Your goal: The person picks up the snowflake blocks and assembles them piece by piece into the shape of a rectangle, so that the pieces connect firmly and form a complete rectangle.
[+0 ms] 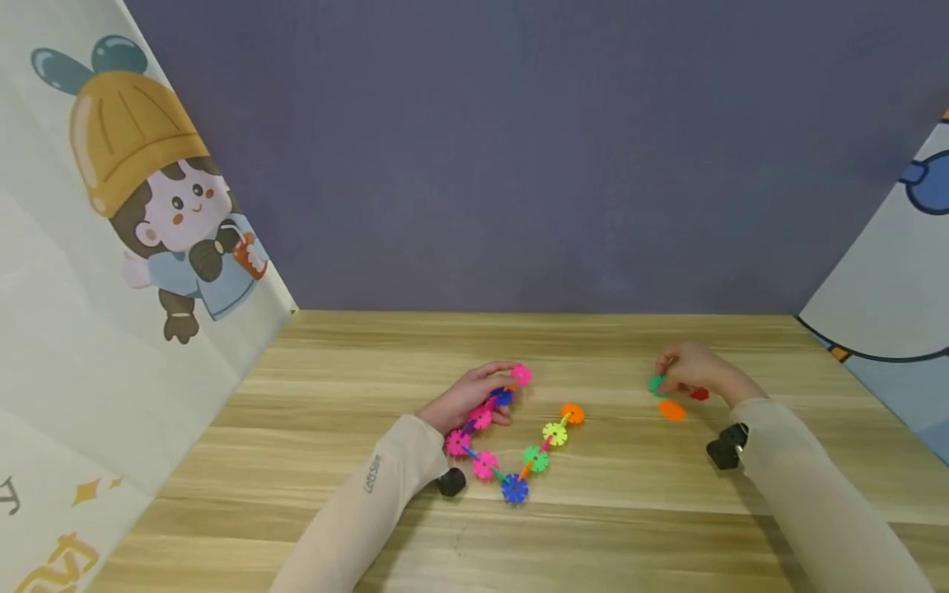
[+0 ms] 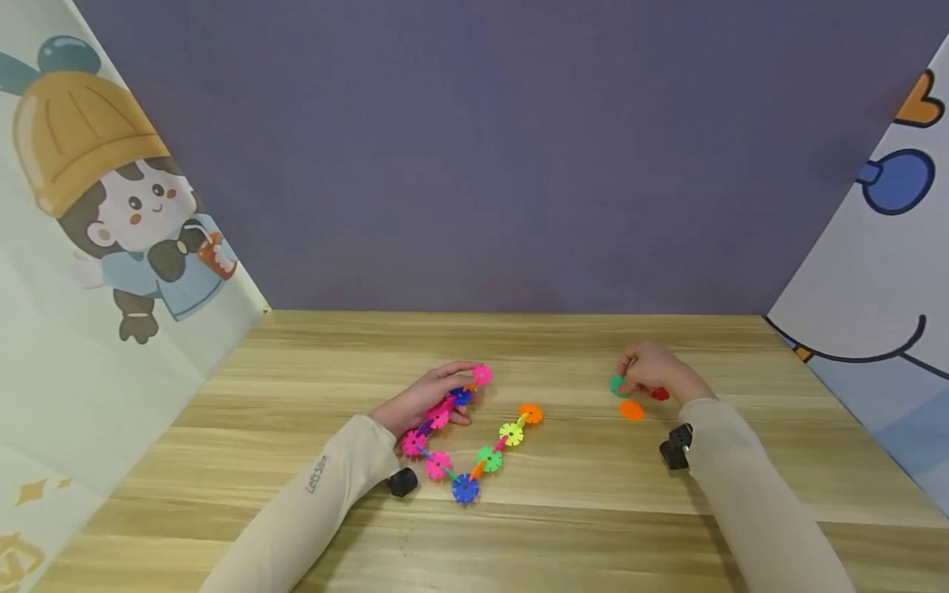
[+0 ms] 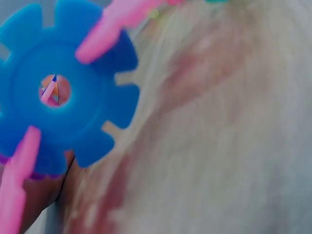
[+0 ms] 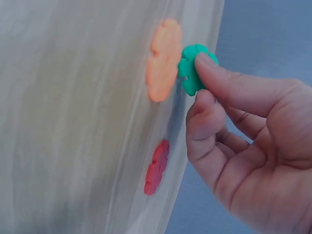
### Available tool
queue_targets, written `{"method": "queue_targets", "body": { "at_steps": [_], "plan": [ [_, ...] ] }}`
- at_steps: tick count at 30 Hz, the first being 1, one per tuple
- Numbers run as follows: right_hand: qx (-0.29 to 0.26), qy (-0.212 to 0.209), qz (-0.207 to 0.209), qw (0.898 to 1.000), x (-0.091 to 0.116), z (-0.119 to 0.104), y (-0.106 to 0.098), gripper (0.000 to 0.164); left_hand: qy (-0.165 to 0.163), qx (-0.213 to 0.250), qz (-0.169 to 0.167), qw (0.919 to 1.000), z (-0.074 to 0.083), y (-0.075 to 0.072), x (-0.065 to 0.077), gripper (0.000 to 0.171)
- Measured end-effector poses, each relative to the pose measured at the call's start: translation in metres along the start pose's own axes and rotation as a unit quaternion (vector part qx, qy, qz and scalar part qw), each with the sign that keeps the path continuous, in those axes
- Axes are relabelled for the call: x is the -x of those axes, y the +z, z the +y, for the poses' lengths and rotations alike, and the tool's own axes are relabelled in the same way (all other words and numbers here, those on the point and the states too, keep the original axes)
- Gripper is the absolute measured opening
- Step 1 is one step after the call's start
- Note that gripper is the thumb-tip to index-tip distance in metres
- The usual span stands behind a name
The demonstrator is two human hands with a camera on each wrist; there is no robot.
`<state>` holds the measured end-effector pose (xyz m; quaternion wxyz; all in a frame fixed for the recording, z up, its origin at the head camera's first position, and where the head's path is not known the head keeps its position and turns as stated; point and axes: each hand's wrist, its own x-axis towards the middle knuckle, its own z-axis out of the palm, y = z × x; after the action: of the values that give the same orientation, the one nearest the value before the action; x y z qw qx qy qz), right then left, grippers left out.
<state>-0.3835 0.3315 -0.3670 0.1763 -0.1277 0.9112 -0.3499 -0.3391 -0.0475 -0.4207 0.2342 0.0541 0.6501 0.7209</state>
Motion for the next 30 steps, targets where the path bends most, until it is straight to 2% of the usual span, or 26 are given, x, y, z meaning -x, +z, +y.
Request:
{"method": "queue_targets", "body": {
  "at_steps": [4, 9, 19, 25, 30],
  "plan": [
    [-0.004, -0.010, 0.014, 1.000, 0.001, -0.002, 0.003, 0.016, -0.003, 0.005, 0.004, 1.0000, 0.000, 0.001, 0.000, 0.049],
    [-0.040, -0.015, 0.049, 0.998, 0.000, -0.013, 0.017, 0.018, -0.002, 0.019, 0.003, 0.9998, 0.000, 0.001, 0.000, 0.049],
    [-0.067, -0.087, 0.072, 0.991, -0.003, -0.038, 0.050, 0.009, -0.001, 0.035, 0.001, 0.9994, -0.001, -0.002, 0.001, 0.048],
    [-0.044, -0.111, 0.104, 0.987, -0.003, -0.056, 0.068, 0.012, 0.008, 0.046, -0.004, 0.9989, -0.002, -0.004, 0.005, 0.045],
    [-0.048, -0.113, 0.102, 0.987, -0.004, -0.069, 0.081, 0.009, 0.006, 0.046, -0.010, 0.9989, -0.003, -0.005, 0.008, 0.044]
  ]
}}
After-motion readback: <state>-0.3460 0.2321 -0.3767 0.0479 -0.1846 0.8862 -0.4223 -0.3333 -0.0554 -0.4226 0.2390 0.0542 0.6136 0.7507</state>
